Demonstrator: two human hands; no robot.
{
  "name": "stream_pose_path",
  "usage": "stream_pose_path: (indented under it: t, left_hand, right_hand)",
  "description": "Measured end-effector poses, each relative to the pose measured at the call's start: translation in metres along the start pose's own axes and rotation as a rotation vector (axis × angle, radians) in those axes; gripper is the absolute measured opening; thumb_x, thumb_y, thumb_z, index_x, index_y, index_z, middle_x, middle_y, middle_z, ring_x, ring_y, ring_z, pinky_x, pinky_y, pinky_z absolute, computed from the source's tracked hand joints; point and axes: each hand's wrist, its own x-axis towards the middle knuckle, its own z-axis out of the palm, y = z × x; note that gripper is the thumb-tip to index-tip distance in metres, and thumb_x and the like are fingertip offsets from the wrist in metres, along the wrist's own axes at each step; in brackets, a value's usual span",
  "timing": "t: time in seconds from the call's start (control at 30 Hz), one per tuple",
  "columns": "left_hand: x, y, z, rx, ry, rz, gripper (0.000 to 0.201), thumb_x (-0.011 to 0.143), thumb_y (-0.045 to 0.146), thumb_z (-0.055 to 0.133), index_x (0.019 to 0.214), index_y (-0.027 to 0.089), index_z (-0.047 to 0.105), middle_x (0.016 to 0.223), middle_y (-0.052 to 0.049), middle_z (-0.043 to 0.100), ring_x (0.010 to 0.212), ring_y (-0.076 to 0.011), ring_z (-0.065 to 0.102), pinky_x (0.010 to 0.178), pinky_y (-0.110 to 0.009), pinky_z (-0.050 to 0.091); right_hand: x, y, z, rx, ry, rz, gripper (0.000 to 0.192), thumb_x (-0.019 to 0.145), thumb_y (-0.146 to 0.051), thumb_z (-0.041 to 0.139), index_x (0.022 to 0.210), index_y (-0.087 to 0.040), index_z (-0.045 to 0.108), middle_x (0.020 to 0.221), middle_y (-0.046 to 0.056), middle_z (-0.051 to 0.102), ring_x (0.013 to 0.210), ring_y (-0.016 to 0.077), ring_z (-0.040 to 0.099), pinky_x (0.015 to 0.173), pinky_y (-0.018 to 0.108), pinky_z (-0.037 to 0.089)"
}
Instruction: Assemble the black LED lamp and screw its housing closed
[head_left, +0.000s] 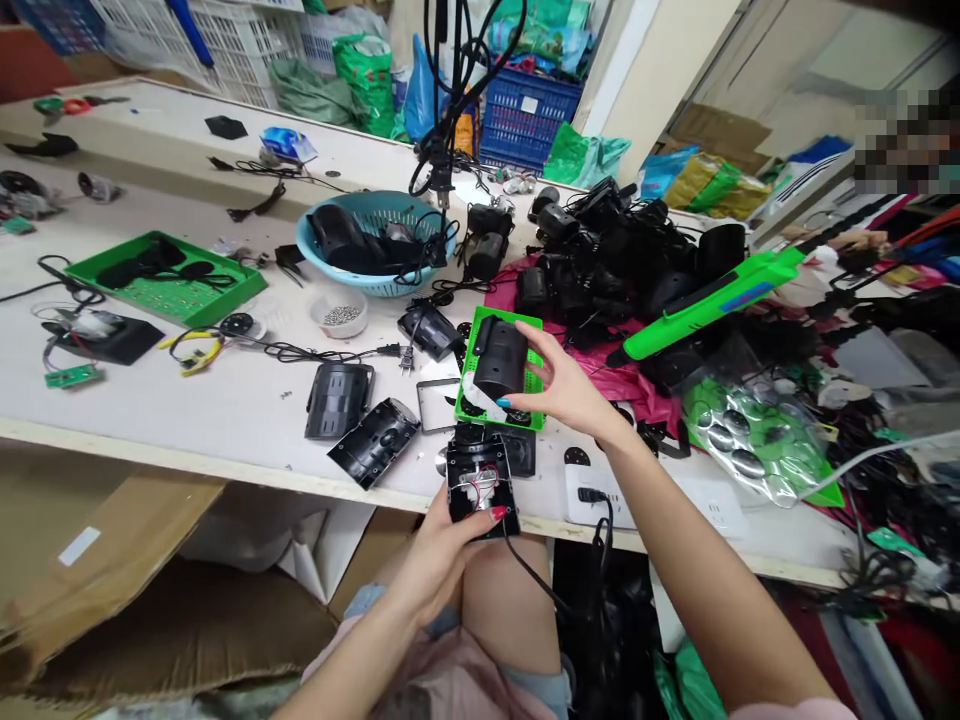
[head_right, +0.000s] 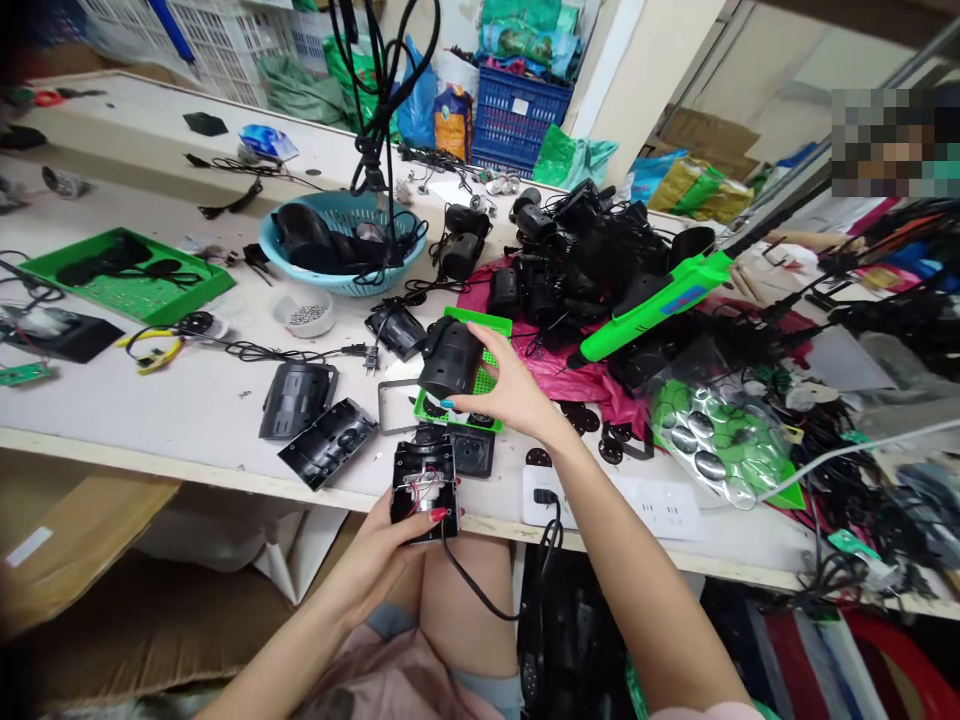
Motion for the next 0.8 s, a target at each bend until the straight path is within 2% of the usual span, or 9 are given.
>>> stream_pose_path:
  t: [0.07,0.13,0.27,0.37,0.53,0.67,0.8]
  left_hand:
    - [0.002,-0.002,0.002,-0.012,0.005,-0.002,0.064,0.064,0.022,0.088,0.121,0.018,0.059,0.12,-0.011,0.071,0.113,-0.0284,0.064,0.087,-0.033,0.054]
    - [0.004,-0.004,0.003,-0.029,0.009,0.013,0.066,0.063,0.021,0.089,0.121,0.018,0.059,0.12,-0.01,0.071,0.113,-0.028,0.063,0.09,-0.034,0.052]
    - [0.009,-0.008,0.004,-0.04,-0.013,0.037,0.061,0.064,0.02,0.087,0.118,0.017,0.06,0.123,-0.011,0.07,0.117,-0.0295,0.062,0.096,-0.037,0.05]
    - [0.008,-0.009,0.003,-0.041,-0.016,0.037,0.056,0.066,0.019,0.086,0.116,0.016,0.061,0.125,-0.011,0.07,0.119,-0.0295,0.061,0.097,-0.037,0.049]
    - [0.002,-0.002,0.003,-0.096,-0.025,-0.009,0.072,0.061,0.016,0.089,0.125,0.019,0.056,0.119,-0.009,0.072,0.116,-0.0285,0.062,0.095,-0.036,0.05]
    - [0.0,0.0,0.004,-0.107,-0.008,-0.028,0.072,0.056,0.016,0.091,0.12,0.018,0.059,0.114,-0.009,0.073,0.112,-0.0283,0.063,0.094,-0.036,0.05]
    - [0.004,-0.007,0.003,-0.078,0.02,0.03,0.065,0.056,0.016,0.09,0.114,0.018,0.061,0.108,-0.007,0.074,0.102,-0.0242,0.065,0.094,-0.035,0.049]
  right_hand:
    - [-0.018,-0.012,-0.008,0.039,-0.01,0.022,0.095,0.07,-0.034,0.085,0.151,-0.032,0.035,0.158,0.005,0.032,0.147,0.0249,0.032,0.12,0.044,0.035]
    - [-0.034,-0.016,-0.014,-0.029,0.011,0.034,0.095,0.071,-0.035,0.086,0.151,-0.034,0.035,0.159,0.003,0.032,0.148,0.0258,0.031,0.122,0.046,0.034]
    - [-0.056,-0.005,-0.017,-0.182,0.13,0.047,0.092,0.071,-0.036,0.085,0.15,-0.032,0.038,0.155,0.005,0.036,0.145,0.0281,0.034,0.12,0.05,0.035]
    - [-0.068,0.004,-0.013,-0.103,0.152,0.107,0.092,0.07,-0.034,0.086,0.149,-0.033,0.039,0.156,0.006,0.036,0.145,0.0276,0.035,0.118,0.05,0.039]
    - [-0.086,0.008,-0.006,0.088,0.172,0.173,0.094,0.069,-0.032,0.088,0.148,-0.036,0.039,0.158,0.004,0.035,0.145,0.0255,0.035,0.118,0.047,0.039]
    - [-0.099,0.016,-0.004,0.066,0.226,0.203,0.094,0.068,-0.033,0.089,0.148,-0.036,0.04,0.155,0.004,0.038,0.146,0.0255,0.035,0.117,0.046,0.04]
    - [-0.109,0.019,-0.002,0.015,0.264,0.225,0.093,0.069,-0.032,0.087,0.148,-0.036,0.039,0.155,0.005,0.038,0.145,0.0258,0.036,0.117,0.046,0.04]
